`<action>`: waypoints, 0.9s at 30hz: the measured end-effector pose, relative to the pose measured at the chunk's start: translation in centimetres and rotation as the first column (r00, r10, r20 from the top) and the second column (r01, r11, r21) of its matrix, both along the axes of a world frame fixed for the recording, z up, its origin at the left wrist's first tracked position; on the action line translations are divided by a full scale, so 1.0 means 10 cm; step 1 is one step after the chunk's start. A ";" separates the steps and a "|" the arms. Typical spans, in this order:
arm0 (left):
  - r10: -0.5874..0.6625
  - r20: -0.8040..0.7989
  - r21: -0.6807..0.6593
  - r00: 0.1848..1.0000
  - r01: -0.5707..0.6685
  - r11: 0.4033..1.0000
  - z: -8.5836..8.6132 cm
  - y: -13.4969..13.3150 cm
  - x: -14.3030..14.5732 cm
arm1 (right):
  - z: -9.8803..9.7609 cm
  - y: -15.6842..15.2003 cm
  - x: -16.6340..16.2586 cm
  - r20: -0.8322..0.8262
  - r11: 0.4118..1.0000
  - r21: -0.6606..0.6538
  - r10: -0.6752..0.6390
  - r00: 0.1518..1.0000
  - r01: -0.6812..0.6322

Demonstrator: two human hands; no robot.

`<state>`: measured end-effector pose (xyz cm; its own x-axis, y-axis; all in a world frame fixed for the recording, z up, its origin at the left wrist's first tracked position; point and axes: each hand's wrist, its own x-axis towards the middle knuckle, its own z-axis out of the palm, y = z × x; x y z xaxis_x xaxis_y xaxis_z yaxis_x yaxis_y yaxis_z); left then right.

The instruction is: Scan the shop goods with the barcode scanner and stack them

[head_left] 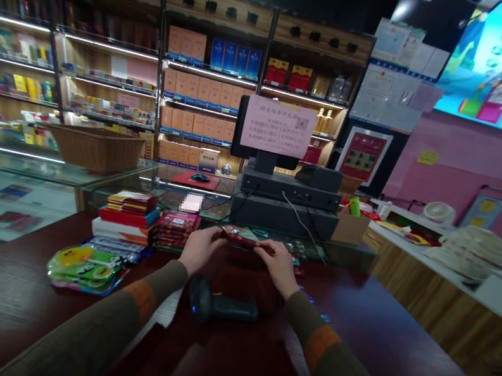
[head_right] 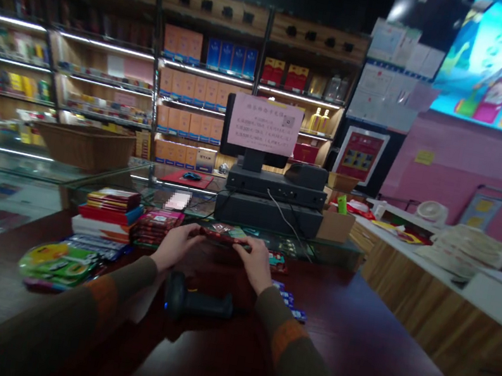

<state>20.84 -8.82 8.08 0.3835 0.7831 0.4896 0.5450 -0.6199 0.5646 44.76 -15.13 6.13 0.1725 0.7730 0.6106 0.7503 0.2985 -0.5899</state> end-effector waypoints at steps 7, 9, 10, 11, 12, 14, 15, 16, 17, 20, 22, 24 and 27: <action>0.127 0.088 0.088 0.988 -0.135 0.987 -0.10 0.11 -0.32 | 0.06 0.14 -0.33 -0.058 0.995 0.083 0.053 0.997 -0.048; 0.074 0.140 0.086 0.987 -0.086 0.993 -0.12 0.12 -0.41 | 0.08 0.18 -0.42 -0.119 0.992 0.079 0.104 0.987 -0.095; 0.042 0.157 0.073 0.987 -0.054 0.996 -0.12 0.12 -0.45 | 0.09 0.19 -0.46 -0.160 0.989 0.065 0.142 0.977 -0.133; 0.013 0.173 0.052 0.985 -0.022 0.998 -0.13 0.12 -0.49 | 0.10 0.21 -0.51 -0.210 0.983 0.045 0.185 0.960 -0.179; -0.011 0.191 0.025 0.981 0.006 1.000 -0.13 0.11 -0.52 | 0.10 0.22 -0.55 -0.270 0.972 0.026 0.231 0.935 -0.232; -0.042 0.239 -0.028 0.970 0.050 0.998 -0.14 0.09 -0.58 | 0.11 0.25 -0.65 -0.411 0.943 0.010 0.307 0.858 -0.333; -0.050 0.264 -0.046 0.963 0.064 0.997 -0.16 0.09 -0.61 | 0.10 0.27 -0.69 -0.478 0.928 0.012 0.333 0.813 -0.373; -0.052 0.287 -0.054 0.957 0.070 0.996 -0.17 0.08 -0.63 | 0.10 0.28 -0.73 -0.533 0.915 0.018 0.350 0.770 -0.403; -0.046 0.308 -0.056 0.950 0.066 0.996 -0.19 0.09 -0.64 | 0.09 0.29 -0.77 -0.575 0.906 0.024 0.358 0.736 -0.422; -0.003 0.365 -0.056 0.931 0.025 0.998 -0.23 0.09 -0.67 | 0.09 0.31 -0.87 -0.646 0.896 0.035 0.359 0.674 -0.443; 0.003 0.378 -0.033 0.926 0.010 0.999 -0.25 0.09 -0.69 | 0.09 0.32 -0.92 -0.680 0.894 0.049 0.357 0.641 -0.446; -0.002 0.355 0.029 0.935 -0.008 1.000 -0.24 0.08 -0.70 | 0.11 0.33 -0.98 -0.710 0.894 0.059 0.351 0.611 -0.445; 0.001 0.265 0.151 0.964 -0.043 0.988 -0.22 0.05 -0.72 | 0.11 0.35 -1.05 -0.746 0.904 0.055 0.320 0.584 -0.425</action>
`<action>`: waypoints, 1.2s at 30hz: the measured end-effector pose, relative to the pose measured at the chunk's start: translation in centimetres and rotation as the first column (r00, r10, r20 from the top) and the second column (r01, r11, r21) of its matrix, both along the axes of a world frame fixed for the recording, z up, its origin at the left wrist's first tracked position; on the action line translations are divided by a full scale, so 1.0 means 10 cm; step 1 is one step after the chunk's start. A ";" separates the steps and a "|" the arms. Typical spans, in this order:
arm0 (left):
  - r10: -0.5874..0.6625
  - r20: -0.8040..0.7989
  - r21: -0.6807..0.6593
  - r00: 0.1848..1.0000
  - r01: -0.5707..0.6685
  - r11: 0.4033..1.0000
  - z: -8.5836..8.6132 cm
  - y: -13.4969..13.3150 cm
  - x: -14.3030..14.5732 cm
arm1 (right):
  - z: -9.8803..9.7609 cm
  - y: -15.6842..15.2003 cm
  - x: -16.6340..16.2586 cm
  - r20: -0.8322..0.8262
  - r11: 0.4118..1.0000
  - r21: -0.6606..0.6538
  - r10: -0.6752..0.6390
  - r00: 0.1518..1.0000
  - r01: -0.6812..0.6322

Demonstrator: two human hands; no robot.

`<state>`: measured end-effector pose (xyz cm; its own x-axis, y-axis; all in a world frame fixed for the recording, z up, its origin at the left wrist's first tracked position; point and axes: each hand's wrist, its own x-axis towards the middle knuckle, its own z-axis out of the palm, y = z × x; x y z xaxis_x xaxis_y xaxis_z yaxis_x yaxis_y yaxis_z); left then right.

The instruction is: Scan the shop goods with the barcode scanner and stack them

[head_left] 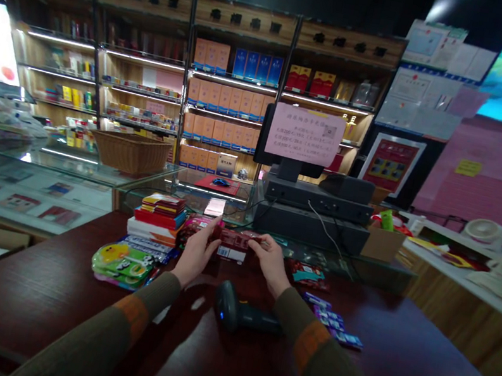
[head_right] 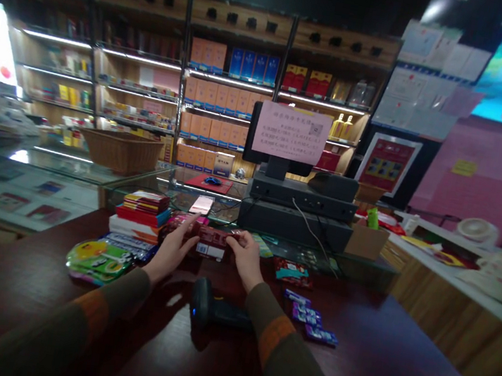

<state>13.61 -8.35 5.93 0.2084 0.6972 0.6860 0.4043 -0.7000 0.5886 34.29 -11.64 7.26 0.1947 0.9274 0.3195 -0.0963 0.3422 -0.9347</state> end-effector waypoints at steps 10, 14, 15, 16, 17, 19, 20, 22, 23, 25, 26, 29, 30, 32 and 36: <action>0.098 -0.399 0.095 0.912 -0.066 0.993 0.01 -0.06 -0.14 | 0.07 0.04 -0.08 0.001 0.995 -0.042 -0.085 0.996 0.085; 0.208 -0.455 0.188 0.866 -0.135 0.973 -0.02 -0.10 -0.16 | 0.09 0.04 -0.11 0.033 0.994 -0.049 -0.096 0.995 0.098; 0.236 -0.460 0.208 0.856 -0.155 0.966 -0.02 -0.11 -0.17 | 0.09 0.04 -0.12 0.036 0.994 -0.049 -0.092 0.995 0.094; 0.262 -0.465 0.226 0.845 -0.173 0.959 -0.02 -0.12 -0.17 | 0.09 0.05 -0.13 0.040 0.995 -0.050 -0.088 0.995 0.090; 0.283 -0.475 0.241 0.833 -0.187 0.952 -0.02 -0.14 -0.18 | 0.09 0.06 -0.14 0.046 0.995 -0.049 -0.083 0.996 0.085; 0.314 -0.497 0.267 0.809 -0.202 0.942 -0.01 -0.16 -0.21 | 0.08 0.07 -0.16 0.059 0.996 -0.042 -0.079 0.995 0.082; 0.327 -0.507 0.280 0.797 -0.207 0.938 -0.01 -0.17 -0.22 | 0.07 0.07 -0.18 0.066 0.996 -0.036 -0.082 0.994 0.085; 0.350 -0.519 0.302 0.780 -0.215 0.929 0.00 -0.19 -0.25 | 0.06 0.08 -0.20 0.073 0.995 -0.027 -0.091 0.993 0.094; 0.361 -0.521 0.312 0.774 -0.221 0.924 0.01 -0.19 -0.27 | 0.06 0.08 -0.22 0.071 0.996 -0.026 -0.088 0.994 0.090; 0.378 -0.520 0.323 0.766 -0.233 0.917 0.00 -0.20 -0.30 | 0.05 0.09 -0.26 0.058 0.997 -0.029 -0.071 0.996 0.073; 0.382 -0.516 0.324 0.767 -0.238 0.915 -0.01 -0.20 -0.32 | 0.05 0.09 -0.28 0.050 0.998 -0.029 -0.062 0.997 0.064; 0.374 -0.491 0.317 0.787 -0.239 0.918 -0.02 -0.20 -0.38 | 0.04 0.10 -0.33 0.045 0.999 -0.018 -0.050 0.998 0.051; 0.364 -0.483 0.313 0.796 -0.232 0.921 -0.02 -0.20 -0.40 | 0.04 0.11 -0.35 0.048 0.999 -0.013 -0.048 0.998 0.049; 0.337 -0.477 0.310 0.812 -0.204 0.929 -0.02 -0.19 -0.43 | 0.03 0.12 -0.37 0.046 0.999 -0.014 -0.036 0.998 0.037; 0.275 -0.507 0.317 0.817 -0.120 0.941 0.00 -0.17 -0.49 | 0.01 0.13 -0.40 0.030 0.999 -0.028 -0.027 0.999 0.028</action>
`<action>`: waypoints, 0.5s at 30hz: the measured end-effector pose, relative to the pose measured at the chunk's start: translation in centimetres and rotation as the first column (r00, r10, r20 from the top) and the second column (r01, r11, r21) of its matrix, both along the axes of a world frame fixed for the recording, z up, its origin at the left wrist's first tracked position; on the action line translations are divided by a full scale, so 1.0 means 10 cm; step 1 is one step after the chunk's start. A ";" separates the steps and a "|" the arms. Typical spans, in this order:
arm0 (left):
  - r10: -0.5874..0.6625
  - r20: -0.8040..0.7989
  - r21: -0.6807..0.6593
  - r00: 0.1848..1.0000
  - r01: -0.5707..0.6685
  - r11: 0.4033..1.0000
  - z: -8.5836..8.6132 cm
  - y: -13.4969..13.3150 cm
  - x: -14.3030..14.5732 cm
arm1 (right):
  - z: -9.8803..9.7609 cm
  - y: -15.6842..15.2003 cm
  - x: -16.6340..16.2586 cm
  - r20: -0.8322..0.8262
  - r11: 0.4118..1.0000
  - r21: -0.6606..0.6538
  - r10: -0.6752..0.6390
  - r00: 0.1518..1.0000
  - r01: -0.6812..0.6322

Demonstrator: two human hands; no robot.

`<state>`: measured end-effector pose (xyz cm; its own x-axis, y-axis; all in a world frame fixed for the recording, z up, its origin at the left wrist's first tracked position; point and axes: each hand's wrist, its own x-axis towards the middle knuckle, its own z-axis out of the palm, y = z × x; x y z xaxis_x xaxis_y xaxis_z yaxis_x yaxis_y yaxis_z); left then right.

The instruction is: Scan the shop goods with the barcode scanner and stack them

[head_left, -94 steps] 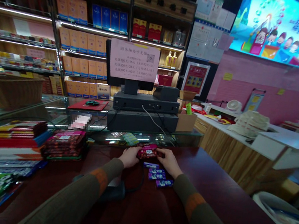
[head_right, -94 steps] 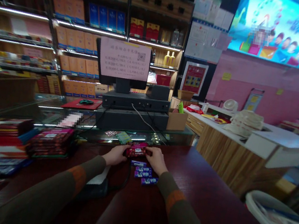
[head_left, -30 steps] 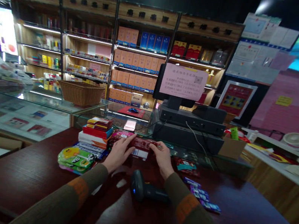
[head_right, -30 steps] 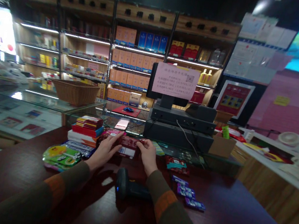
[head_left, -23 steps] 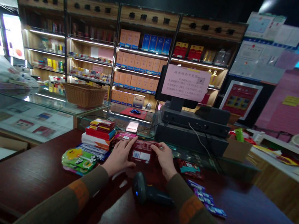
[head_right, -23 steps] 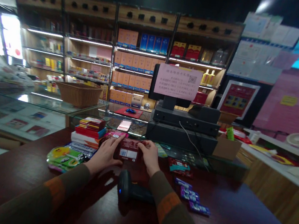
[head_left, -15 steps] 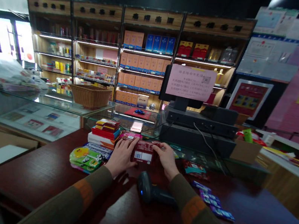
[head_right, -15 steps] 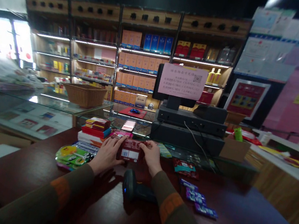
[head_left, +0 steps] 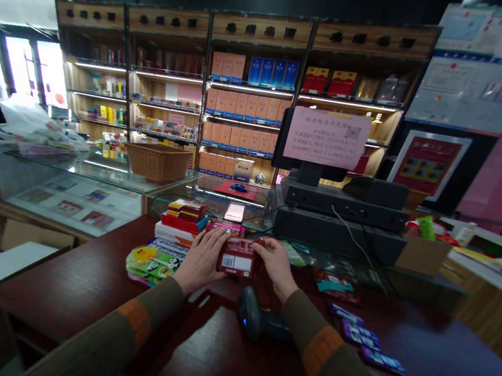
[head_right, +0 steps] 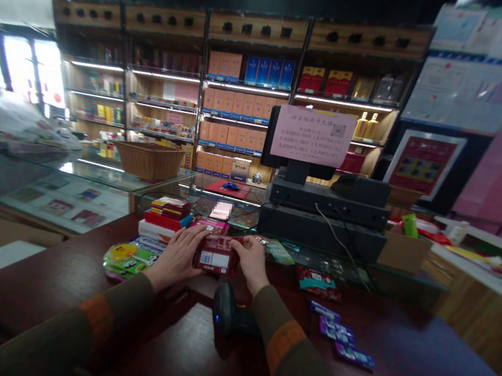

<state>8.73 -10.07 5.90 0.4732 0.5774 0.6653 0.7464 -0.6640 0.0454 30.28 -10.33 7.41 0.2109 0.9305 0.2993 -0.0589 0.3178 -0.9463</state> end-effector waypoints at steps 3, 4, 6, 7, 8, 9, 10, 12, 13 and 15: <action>-0.030 -0.032 -0.009 0.999 0.030 1.000 0.01 0.03 -0.04 | -0.02 0.01 -0.02 0.005 1.000 0.006 -0.004 1.000 0.004; -0.032 -0.038 -0.009 0.999 0.031 0.999 0.01 0.03 -0.05 | -0.02 0.01 -0.03 0.001 1.000 0.010 -0.001 1.000 0.001; -0.031 -0.049 -0.004 0.998 0.031 1.000 0.01 0.04 -0.07 | -0.03 0.01 -0.04 -0.010 1.000 0.012 0.014 1.000 -0.014; -0.030 -0.054 -0.002 0.998 0.030 1.000 0.01 0.04 -0.08 | -0.04 0.02 -0.04 -0.017 1.000 0.005 0.022 1.000 -0.022; -0.030 -0.060 0.001 0.998 0.031 1.000 0.02 0.04 -0.09 | -0.04 0.02 -0.05 -0.023 1.000 -0.008 0.030 0.999 -0.030; -0.033 -0.066 0.002 0.997 0.034 0.999 0.02 0.03 -0.10 | -0.05 0.02 -0.05 -0.027 0.999 -0.022 0.037 0.999 -0.038; -0.038 -0.071 0.002 0.997 0.039 0.999 0.02 0.03 -0.11 | -0.05 0.02 -0.05 -0.033 0.998 -0.035 0.042 0.999 -0.043; -0.053 -0.075 0.004 0.996 0.053 0.999 0.03 0.01 -0.13 | -0.06 0.03 -0.06 -0.051 0.997 -0.057 0.047 0.998 -0.050; -0.060 -0.073 0.007 0.995 0.061 0.998 0.04 0.01 -0.13 | -0.06 0.03 -0.07 -0.060 0.997 -0.064 0.050 0.997 -0.054; -0.071 -0.072 0.012 0.995 0.072 0.997 0.04 0.00 -0.15 | -0.05 0.02 -0.07 -0.063 0.996 -0.066 0.059 0.996 -0.063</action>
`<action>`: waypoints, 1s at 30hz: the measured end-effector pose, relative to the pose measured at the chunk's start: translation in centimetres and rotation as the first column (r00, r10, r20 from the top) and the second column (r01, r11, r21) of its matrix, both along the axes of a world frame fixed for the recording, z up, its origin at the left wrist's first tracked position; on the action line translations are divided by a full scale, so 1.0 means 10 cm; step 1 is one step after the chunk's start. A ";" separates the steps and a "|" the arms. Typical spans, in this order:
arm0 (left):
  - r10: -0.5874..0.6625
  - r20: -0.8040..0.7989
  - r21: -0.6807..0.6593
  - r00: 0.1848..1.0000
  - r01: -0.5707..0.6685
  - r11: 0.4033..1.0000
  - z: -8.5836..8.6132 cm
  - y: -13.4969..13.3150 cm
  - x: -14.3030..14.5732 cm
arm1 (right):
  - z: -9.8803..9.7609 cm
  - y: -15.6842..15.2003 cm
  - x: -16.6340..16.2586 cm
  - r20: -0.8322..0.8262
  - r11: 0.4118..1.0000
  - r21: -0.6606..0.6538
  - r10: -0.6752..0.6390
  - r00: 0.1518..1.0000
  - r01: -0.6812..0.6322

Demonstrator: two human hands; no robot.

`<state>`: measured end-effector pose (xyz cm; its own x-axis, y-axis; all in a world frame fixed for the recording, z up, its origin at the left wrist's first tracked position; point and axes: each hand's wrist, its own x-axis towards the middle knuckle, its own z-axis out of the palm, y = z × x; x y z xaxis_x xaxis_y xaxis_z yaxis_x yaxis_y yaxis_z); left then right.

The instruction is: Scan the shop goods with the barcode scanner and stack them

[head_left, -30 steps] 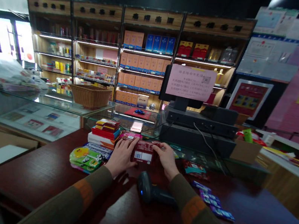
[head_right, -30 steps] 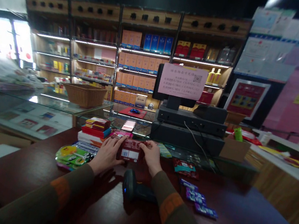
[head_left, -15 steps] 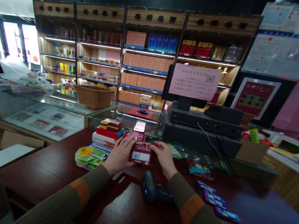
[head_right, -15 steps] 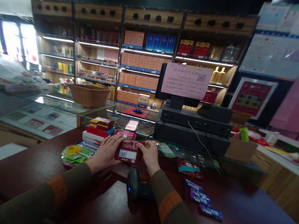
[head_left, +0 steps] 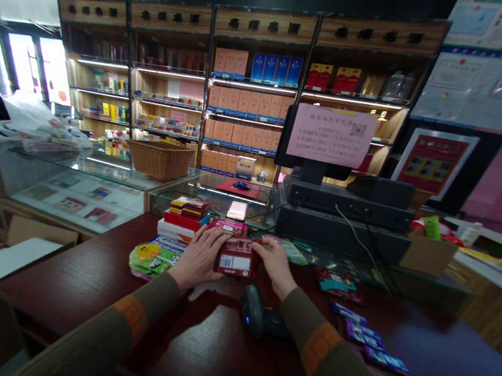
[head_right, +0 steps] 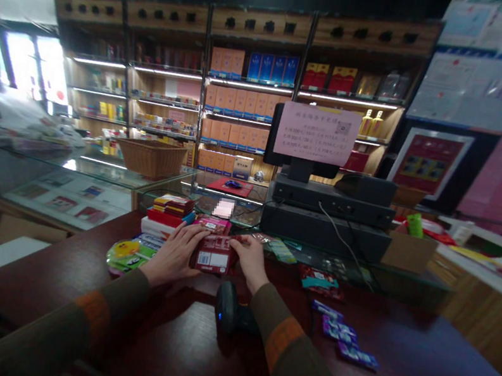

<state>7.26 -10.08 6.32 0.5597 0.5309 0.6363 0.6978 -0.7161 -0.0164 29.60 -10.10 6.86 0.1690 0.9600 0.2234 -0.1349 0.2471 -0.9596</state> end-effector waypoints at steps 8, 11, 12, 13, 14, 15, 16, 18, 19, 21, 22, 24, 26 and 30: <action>-0.001 0.001 0.032 1.000 0.001 1.000 -0.03 0.03 -0.12 | 0.03 -0.04 0.15 0.029 0.999 -0.030 -0.014 0.999 0.015; 0.016 0.011 0.058 1.000 -0.016 0.998 -0.06 0.06 -0.20 | -0.02 -0.08 0.28 0.058 0.999 -0.034 -0.019 0.998 0.021; 0.022 0.012 0.064 1.000 -0.022 0.998 -0.07 0.06 -0.23 | -0.04 -0.10 0.33 0.075 0.999 -0.027 -0.025 0.997 0.027; 0.027 0.011 0.068 1.000 -0.027 0.997 -0.07 0.07 -0.26 | -0.07 -0.12 0.38 0.096 0.999 -0.015 -0.028 0.995 0.029; 0.031 0.009 0.070 0.999 -0.031 0.997 -0.07 0.07 -0.28 | -0.10 -0.16 0.43 0.121 1.000 -0.003 -0.028 0.992 0.028; 0.034 0.007 0.069 0.999 -0.034 0.997 -0.07 0.07 -0.31 | -0.12 -0.21 0.48 0.154 1.000 0.006 -0.022 0.988 0.022; 0.037 0.006 0.067 0.999 -0.037 0.997 -0.07 0.06 -0.33 | -0.14 -0.27 0.53 0.198 1.000 0.016 -0.009 0.980 0.006; 0.048 0.005 0.058 0.999 -0.048 0.997 -0.07 0.05 -0.36 | -0.16 -0.41 0.63 0.300 0.999 0.030 0.021 0.954 -0.032; 0.055 0.004 0.055 0.998 -0.055 0.997 -0.07 0.05 -0.38 | -0.16 -0.49 0.68 0.359 0.998 0.029 0.045 0.932 -0.060; 0.066 -0.005 0.050 0.998 -0.066 0.997 -0.07 0.04 -0.40 | -0.16 -0.65 0.77 0.469 0.990 -0.007 0.129 0.874 -0.142; 0.068 -0.010 0.051 0.998 -0.067 0.996 -0.07 0.03 -0.41 | -0.17 -0.73 0.82 0.506 0.981 -0.032 0.180 0.843 -0.190; 0.070 -0.020 0.055 0.997 -0.069 0.996 -0.08 0.02 -0.42 | -0.19 -0.86 0.90 0.567 0.963 -0.070 0.254 0.783 -0.261; 0.070 -0.030 0.062 0.997 -0.068 0.996 -0.10 0.02 -0.43 | -0.22 -0.95 0.96 0.640 0.952 -0.093 0.281 0.716 -0.291; 0.070 -0.043 0.066 0.997 -0.067 0.996 -0.13 0.01 -0.45 | -0.29 -1.08 0.99 0.792 0.949 -0.147 0.282 0.542 -0.279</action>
